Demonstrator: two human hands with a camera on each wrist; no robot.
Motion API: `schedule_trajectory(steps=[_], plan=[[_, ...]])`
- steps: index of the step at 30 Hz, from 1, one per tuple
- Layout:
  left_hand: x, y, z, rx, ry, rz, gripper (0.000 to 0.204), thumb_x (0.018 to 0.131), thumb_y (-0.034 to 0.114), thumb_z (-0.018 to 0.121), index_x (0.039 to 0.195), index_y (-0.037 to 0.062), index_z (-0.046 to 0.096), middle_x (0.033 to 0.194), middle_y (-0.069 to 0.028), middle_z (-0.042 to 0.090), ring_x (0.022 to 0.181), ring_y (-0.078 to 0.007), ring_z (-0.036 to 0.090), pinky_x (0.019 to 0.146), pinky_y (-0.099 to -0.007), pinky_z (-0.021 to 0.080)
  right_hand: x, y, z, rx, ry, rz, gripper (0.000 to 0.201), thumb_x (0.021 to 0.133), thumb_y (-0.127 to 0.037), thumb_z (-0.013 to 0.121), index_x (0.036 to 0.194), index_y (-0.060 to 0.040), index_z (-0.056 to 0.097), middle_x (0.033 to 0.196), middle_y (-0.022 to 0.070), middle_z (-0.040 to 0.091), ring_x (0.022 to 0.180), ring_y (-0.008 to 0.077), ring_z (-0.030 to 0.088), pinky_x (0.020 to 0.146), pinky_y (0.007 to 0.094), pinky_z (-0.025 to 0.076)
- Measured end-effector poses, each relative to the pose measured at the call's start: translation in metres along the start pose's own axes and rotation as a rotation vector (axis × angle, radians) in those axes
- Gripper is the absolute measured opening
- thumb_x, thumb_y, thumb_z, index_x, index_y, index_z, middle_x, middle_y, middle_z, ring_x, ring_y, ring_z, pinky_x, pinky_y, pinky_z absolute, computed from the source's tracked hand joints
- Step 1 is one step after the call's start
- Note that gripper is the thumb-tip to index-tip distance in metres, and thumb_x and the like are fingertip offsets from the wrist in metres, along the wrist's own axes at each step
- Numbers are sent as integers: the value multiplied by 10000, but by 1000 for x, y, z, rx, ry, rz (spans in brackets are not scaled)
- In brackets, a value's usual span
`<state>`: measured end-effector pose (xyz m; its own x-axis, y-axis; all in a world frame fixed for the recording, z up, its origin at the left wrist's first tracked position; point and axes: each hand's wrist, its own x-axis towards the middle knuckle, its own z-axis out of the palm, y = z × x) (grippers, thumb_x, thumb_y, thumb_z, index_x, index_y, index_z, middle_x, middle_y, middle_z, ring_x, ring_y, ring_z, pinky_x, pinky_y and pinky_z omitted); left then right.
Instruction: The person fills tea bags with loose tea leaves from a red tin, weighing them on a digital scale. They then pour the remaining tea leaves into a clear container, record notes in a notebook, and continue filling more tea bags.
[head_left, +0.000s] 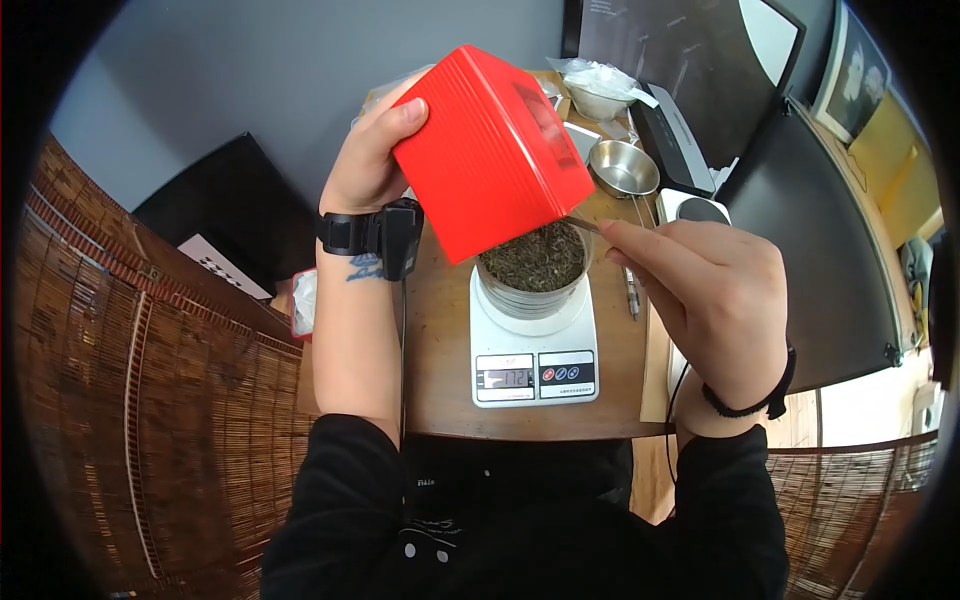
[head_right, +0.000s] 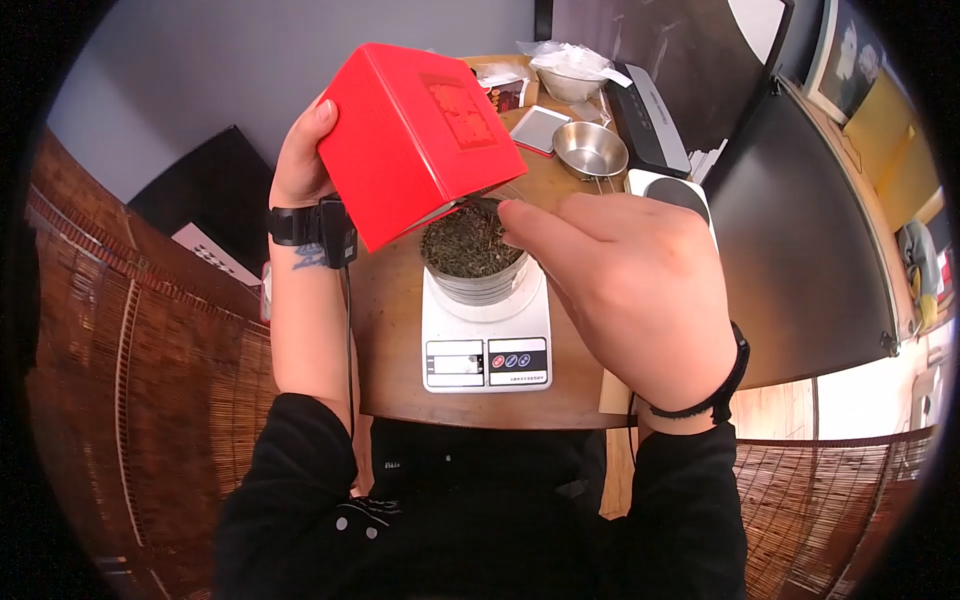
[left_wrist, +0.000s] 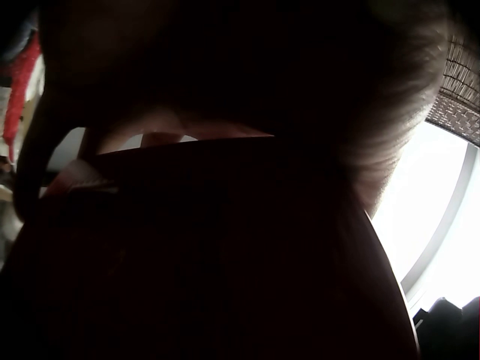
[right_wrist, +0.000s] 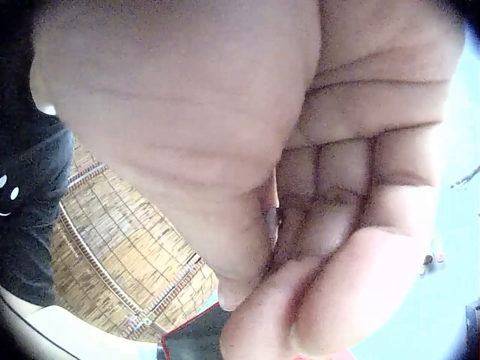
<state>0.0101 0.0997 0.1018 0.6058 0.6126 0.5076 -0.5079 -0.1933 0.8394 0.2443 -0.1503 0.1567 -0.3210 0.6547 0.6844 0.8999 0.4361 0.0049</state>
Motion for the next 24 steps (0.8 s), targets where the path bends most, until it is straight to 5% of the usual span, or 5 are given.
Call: schedule_trajectory(steps=[5,14,21,24], plan=[[-2,5,7,2,-61,20,751,972,432,698,1504,-75,544,1400,-179,665,1282,-244,651,1099,-361,506,2,4,15,50,-116,23,132,869,-84,761,1000,-76,756,722,80,656,659,287,674,586,407,518],[0,4,1,-42,-18,-23,731,990,441,692,1501,-64,554,1381,-162,676,1281,-227,648,1107,-354,495,8,2,11,-2,14,41,97,899,-116,770,984,-72,754,699,87,652,645,294,673,591,416,521],[0,6,8,-6,-59,10,638,1024,399,662,1458,-61,586,1375,-152,677,1278,-209,641,1114,-360,481,9,8,25,-14,-126,27,98,924,-156,763,975,-75,741,701,92,653,645,294,679,588,413,518],[2,1,-2,-36,-55,11,615,1026,398,668,1428,-64,609,1344,-152,700,1236,-206,669,1081,-356,510,10,8,27,-44,-33,17,103,922,-152,767,996,-82,749,704,80,654,647,285,680,587,406,519]])
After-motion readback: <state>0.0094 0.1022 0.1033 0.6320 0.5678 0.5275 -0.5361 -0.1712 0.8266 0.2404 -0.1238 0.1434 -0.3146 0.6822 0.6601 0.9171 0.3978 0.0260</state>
